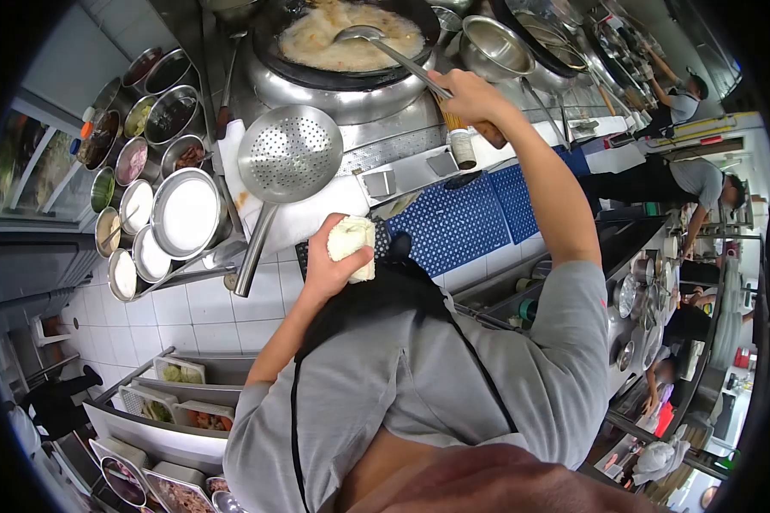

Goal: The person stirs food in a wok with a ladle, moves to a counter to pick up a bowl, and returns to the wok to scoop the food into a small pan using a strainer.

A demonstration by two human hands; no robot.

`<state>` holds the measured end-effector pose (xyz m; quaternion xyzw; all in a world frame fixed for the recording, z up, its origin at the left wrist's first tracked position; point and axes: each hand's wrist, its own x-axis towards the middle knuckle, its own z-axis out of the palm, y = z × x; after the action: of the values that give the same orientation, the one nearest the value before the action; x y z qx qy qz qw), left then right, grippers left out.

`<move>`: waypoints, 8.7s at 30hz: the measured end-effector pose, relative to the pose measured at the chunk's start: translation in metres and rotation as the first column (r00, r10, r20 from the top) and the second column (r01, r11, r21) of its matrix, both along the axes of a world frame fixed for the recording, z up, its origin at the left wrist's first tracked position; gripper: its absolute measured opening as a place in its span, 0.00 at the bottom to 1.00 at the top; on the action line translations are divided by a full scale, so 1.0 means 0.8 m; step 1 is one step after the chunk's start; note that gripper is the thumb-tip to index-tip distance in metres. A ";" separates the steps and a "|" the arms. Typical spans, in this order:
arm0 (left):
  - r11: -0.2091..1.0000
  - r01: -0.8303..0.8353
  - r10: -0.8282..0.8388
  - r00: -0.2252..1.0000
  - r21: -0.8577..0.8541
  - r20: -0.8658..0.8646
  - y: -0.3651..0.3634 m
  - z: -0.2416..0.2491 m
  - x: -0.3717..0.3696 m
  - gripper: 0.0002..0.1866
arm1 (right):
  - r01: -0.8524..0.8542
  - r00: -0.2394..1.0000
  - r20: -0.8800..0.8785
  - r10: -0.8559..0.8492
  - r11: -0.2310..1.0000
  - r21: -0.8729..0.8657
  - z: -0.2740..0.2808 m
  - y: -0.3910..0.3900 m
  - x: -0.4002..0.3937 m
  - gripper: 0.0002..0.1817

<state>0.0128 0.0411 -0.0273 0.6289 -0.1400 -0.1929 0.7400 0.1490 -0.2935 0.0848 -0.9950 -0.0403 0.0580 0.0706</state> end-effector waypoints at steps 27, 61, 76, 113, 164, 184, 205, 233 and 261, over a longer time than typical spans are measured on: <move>0.950 -0.103 0.101 0.995 0.296 0.020 -0.101 -0.047 -0.057 0.16 | 0.458 0.766 0.141 -0.628 0.686 0.566 -0.211 -0.125 -0.225 0.33; 0.777 0.567 -0.574 0.816 0.274 -0.064 -0.148 -0.059 0.082 0.20 | 0.922 -0.142 -0.812 -0.567 -0.373 0.099 -0.480 0.053 -0.596 0.17; 0.150 0.913 -0.989 0.143 0.379 0.046 -0.219 -0.079 0.035 0.17 | 0.680 -0.358 -0.736 -0.575 -0.701 0.216 -0.419 0.237 -0.621 0.27; 0.362 0.872 -0.928 0.372 0.331 0.033 -0.478 -0.029 -0.129 0.18 | 0.823 0.108 0.242 -0.964 0.223 0.523 -0.262 -0.125 -0.672 0.15; 0.930 -0.294 0.275 0.955 0.222 0.110 -0.471 0.003 -0.086 0.23 | 0.593 0.674 -0.699 0.240 0.388 0.706 -0.270 -0.274 -0.163 0.12; 0.992 -0.088 0.089 0.996 0.095 -0.011 -0.222 -0.017 0.005 0.22 | 0.483 0.875 -0.321 -0.364 0.599 0.639 -0.007 -0.223 -0.233 0.10; 0.861 -0.486 0.495 0.869 0.149 -0.028 -0.257 -0.017 -0.035 0.18 | 0.126 0.987 -0.152 -0.058 0.864 0.488 -0.028 -0.207 0.026 0.32; 0.758 -0.356 0.379 0.922 0.546 0.076 -0.308 -0.034 0.004 0.34 | 0.092 0.930 0.095 -0.354 0.477 0.874 -0.237 -0.270 -0.190 0.31; 0.401 -0.424 -0.227 0.813 0.812 0.537 -0.292 -0.079 0.054 0.46 | 0.337 0.925 -0.192 -0.326 0.479 0.810 -0.287 -0.146 -0.252 0.52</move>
<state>0.0562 -0.1925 -0.0908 0.9604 -0.1865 0.0081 0.2068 -0.0525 -0.4106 -0.1447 -0.8297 0.1303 0.0230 0.5423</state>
